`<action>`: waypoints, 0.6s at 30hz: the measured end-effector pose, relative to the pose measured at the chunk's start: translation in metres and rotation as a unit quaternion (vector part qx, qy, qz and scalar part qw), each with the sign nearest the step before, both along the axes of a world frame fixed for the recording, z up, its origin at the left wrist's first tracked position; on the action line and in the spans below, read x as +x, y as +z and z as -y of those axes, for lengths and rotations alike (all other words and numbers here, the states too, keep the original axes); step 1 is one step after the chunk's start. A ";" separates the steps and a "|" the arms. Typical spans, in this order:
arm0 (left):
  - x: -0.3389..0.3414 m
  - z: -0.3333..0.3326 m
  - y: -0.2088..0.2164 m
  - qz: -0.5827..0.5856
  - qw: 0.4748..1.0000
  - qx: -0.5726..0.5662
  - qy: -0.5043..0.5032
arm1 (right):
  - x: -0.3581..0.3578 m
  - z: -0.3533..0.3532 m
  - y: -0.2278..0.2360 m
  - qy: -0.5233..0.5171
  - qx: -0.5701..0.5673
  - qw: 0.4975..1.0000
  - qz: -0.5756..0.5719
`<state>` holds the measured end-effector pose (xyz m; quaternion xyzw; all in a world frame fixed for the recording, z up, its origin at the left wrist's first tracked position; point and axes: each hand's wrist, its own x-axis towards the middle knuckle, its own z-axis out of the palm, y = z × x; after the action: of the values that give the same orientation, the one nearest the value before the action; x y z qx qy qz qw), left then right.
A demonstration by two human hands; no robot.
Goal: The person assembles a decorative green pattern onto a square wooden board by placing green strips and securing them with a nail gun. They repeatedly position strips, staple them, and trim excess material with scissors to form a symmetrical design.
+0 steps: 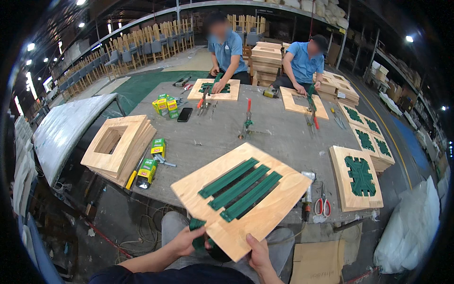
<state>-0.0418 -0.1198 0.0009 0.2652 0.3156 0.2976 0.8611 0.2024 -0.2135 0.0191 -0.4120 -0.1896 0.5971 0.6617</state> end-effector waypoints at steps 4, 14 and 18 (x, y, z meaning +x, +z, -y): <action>0.012 -0.026 0.006 0.007 0.997 -0.010 0.074 | -0.010 -0.035 -0.021 0.086 -0.008 0.996 -0.012; -0.017 -0.024 -0.030 -0.138 0.985 0.004 0.108 | -0.061 -0.063 -0.083 0.202 -0.100 0.969 -0.101; -0.027 -0.021 -0.050 -0.163 0.975 0.011 0.150 | -0.034 -0.051 -0.094 0.119 -0.201 0.965 -0.117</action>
<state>-0.0687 -0.0987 -0.0494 0.2696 0.4841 0.3796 0.7408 0.1687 -0.1622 -0.0748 -0.4387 -0.0346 0.7413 0.5068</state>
